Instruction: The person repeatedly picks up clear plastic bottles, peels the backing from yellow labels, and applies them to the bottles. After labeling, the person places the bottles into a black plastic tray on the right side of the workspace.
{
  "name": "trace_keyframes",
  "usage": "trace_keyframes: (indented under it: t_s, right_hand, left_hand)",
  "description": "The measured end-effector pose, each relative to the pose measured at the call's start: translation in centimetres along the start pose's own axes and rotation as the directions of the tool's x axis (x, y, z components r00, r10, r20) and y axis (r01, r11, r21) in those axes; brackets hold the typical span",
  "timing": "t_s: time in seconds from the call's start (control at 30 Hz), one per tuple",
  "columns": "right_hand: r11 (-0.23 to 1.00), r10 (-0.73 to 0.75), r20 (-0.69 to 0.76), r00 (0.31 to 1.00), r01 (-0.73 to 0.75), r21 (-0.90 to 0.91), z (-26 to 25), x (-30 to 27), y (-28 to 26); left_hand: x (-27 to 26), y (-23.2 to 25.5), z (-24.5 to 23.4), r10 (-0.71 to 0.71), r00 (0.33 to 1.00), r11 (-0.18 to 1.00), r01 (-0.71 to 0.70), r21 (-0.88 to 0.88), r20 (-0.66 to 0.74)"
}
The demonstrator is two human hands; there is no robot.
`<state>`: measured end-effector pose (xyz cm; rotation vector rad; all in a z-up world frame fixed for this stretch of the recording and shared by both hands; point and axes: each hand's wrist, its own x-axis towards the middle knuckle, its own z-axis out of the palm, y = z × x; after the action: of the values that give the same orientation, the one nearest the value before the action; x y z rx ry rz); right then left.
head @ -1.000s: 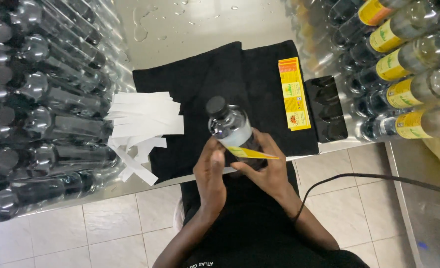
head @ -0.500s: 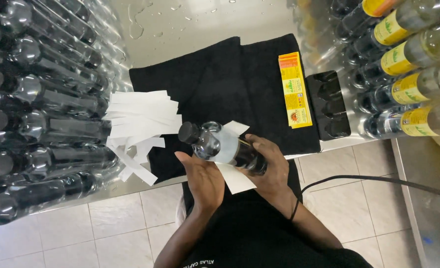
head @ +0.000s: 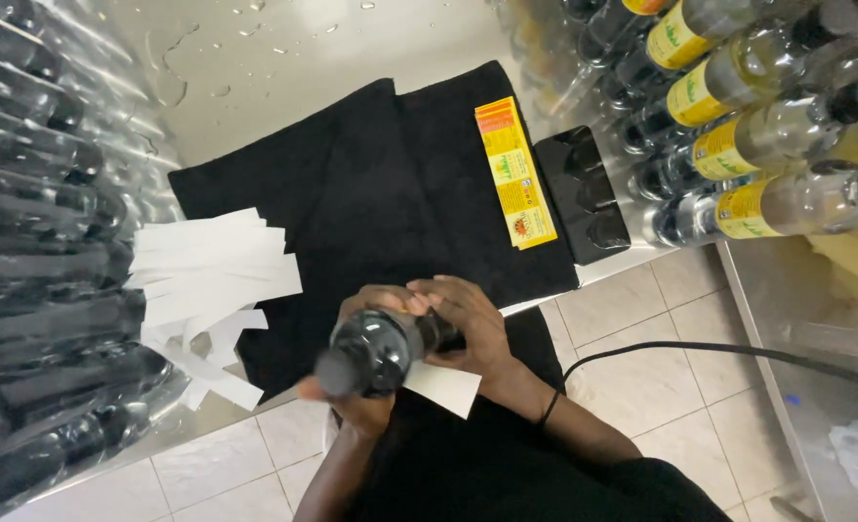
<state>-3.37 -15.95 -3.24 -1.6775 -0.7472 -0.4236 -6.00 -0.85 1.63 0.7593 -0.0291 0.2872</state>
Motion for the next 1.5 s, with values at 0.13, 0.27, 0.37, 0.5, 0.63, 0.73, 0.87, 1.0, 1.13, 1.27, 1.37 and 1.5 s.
trace_keyframes:
  t_s: [0.13, 0.27, 0.37, 0.5, 0.63, 0.73, 0.87, 1.0, 1.13, 1.27, 1.37, 1.5]
  right_hand:
    - [0.963, 0.264, 0.285, 0.921, -0.267, -0.031, -0.9, -0.8, 1.2]
    - [0.786, 0.548, 0.428, 0.719, -0.617, 0.032, -2.2, 2.5, -0.3]
    - [0.954, 0.285, 0.447, 0.848, -0.294, -0.051, -6.1, 4.0, -0.3]
    - [0.937, 0.224, 0.106, 0.969, -0.184, -0.298, -12.7, 5.4, 3.1]
    - [0.726, 0.444, -0.067, 0.893, -0.403, -0.556, -15.8, 7.0, 4.3]
    - [0.718, 0.478, -0.101, 0.872, -0.455, -0.527, -15.9, 7.8, 5.0]
    - [0.753, 0.44, -0.052, 0.897, -0.4, -0.523, -16.1, 7.6, 6.6]
    - [0.745, 0.488, -0.048, 0.872, -0.444, -0.498, -15.7, 7.8, 6.9]
    - [0.746, 0.445, -0.081, 0.892, -0.419, -0.518, -15.3, 7.7, 6.0]
    - [0.859, 0.385, -0.115, 0.916, -0.401, -0.318, -14.5, 7.5, 4.1]
    - [0.886, 0.464, -0.023, 0.886, -0.463, 0.034, -12.4, 5.2, 3.7]
    - [0.794, 0.498, 0.309, 0.811, -0.569, 0.213, -8.8, 5.3, 2.2]
  left_hand:
    - [1.7, -0.5, -0.4, 0.16, 0.918, 0.965, -0.224, 0.14, 0.362]
    - [1.9, 0.5, -0.1, 0.023, 0.952, 0.891, -0.158, 0.425, 0.307]
    - [2.2, -1.5, -1.0, 0.07, 0.955, 0.915, -0.176, 0.362, 0.289]
    - [1.8, -0.9, 0.4, 0.02, 0.96, 0.871, -0.154, 0.467, 0.28]
    - [1.4, -1.0, 0.2, -0.016, 0.953, 0.843, -0.149, 0.517, 0.302]
    - [1.2, -1.1, 0.0, -0.035, 0.954, 0.846, -0.131, 0.517, 0.299]
    - [1.2, -0.9, -0.1, -0.053, 0.953, 0.841, -0.118, 0.528, 0.297]
    - [1.3, -0.7, 0.4, -0.054, 0.957, 0.848, -0.107, 0.519, 0.285]
    - [1.4, -0.9, 0.4, -0.023, 0.958, 0.843, -0.134, 0.52, 0.285]
    - [1.7, -1.2, 0.5, 0.048, 0.96, 0.833, -0.191, 0.519, 0.276]
    - [2.1, -2.7, -1.4, 0.108, 0.98, 0.909, -0.166, 0.382, 0.169]
    - [3.3, -2.0, -3.0, 0.005, 0.977, 0.994, -0.028, 0.107, 0.211]
